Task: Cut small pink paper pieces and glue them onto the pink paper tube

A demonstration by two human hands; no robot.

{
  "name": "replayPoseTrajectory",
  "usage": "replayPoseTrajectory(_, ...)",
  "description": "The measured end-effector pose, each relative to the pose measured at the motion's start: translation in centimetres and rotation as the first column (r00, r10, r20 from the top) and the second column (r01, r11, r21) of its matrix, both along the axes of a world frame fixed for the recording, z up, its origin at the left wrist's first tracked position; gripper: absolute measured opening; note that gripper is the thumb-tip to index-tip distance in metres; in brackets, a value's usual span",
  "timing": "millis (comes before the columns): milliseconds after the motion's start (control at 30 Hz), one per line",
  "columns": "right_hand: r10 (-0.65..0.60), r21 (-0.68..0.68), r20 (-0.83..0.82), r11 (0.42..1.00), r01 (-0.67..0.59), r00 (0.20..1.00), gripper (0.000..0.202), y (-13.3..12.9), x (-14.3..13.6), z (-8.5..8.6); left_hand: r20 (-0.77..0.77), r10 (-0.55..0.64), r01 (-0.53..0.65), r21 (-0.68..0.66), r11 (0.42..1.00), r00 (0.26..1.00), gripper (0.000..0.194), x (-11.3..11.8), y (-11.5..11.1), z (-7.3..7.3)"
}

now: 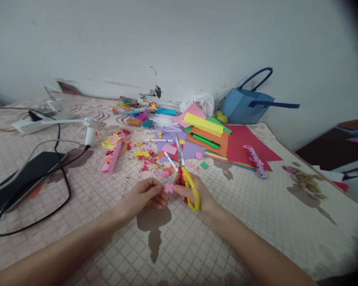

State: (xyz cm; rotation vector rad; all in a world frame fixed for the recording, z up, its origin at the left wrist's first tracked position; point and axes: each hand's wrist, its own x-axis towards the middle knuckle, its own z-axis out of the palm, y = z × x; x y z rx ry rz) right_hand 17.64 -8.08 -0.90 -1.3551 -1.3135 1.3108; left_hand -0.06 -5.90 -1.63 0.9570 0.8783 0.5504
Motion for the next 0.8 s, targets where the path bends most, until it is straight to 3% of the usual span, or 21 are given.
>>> replayPoseTrajectory(200,-0.026,-0.047,0.018,0.999,0.027,0.999,0.017,1.1,-0.4,0.7,-0.054,0.078,-0.069,0.153,0.986,0.996,0.033,-0.8,0.8,1.0)
replayPoseTrajectory(400,-0.002,0.087,-0.002,0.996,0.002,1.000,0.016,2.3,-1.1,1.7,-0.055,0.184,-0.162,0.285,0.945,0.981,0.027,-1.3,1.5,1.4)
replayPoseTrajectory(633,-0.010,0.031,0.011,0.999,0.009,1.000,0.017,1.8,-1.5,0.5,0.130,0.118,-0.126,0.051,0.991,0.984,0.020,-1.0,1.2,0.4)
replayPoseTrajectory(800,0.012,0.096,0.022,0.995,-0.014,1.000,0.016,1.6,-1.5,0.3,0.177,0.102,-0.087,-0.088,0.992,0.979,0.020,-0.6,0.8,0.4)
